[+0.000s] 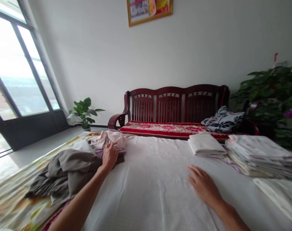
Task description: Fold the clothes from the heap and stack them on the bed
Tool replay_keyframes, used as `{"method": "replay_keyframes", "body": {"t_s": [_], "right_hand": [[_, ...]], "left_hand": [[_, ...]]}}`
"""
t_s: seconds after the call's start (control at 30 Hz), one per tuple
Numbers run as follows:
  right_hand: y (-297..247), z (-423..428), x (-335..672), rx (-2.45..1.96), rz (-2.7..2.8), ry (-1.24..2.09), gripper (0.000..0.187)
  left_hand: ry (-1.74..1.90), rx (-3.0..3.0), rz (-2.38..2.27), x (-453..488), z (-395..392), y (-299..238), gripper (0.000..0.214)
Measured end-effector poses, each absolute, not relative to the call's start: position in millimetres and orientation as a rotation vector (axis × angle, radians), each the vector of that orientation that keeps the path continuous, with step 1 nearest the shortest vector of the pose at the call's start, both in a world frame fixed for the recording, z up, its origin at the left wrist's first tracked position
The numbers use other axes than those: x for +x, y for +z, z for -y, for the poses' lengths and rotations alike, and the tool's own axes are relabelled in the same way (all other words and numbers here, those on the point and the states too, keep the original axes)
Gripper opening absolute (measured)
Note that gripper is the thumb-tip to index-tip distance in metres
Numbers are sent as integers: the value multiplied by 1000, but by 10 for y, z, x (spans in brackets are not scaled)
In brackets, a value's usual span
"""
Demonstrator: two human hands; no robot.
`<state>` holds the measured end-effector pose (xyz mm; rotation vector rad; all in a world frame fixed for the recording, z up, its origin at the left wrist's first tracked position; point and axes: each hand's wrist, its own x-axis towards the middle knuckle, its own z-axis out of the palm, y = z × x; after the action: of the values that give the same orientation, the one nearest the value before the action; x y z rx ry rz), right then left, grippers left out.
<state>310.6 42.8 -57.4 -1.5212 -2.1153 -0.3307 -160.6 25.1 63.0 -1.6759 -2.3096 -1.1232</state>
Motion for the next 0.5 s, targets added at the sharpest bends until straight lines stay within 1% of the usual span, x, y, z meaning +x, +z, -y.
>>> {"method": "replay_keyframes", "body": {"t_s": [0.13, 0.23, 0.33, 0.5], "right_hand": [[-553, -413, 3091, -1523, 2115, -335, 44], [-527, -396, 3089, -1509, 2112, -331, 42], [-513, -393, 3096, -1488, 2128, -322, 42], [-512, -400, 3107, -1501, 2120, -306, 41]], "left_hand": [[-701, -1739, 2324, -1609, -397, 696, 53], [-472, -1766, 2372, -1531, -502, 671, 47], [-415, -1734, 2359, -1521, -559, 632, 39], [-478, -1717, 2312, -1662, -622, 635, 38]]}}
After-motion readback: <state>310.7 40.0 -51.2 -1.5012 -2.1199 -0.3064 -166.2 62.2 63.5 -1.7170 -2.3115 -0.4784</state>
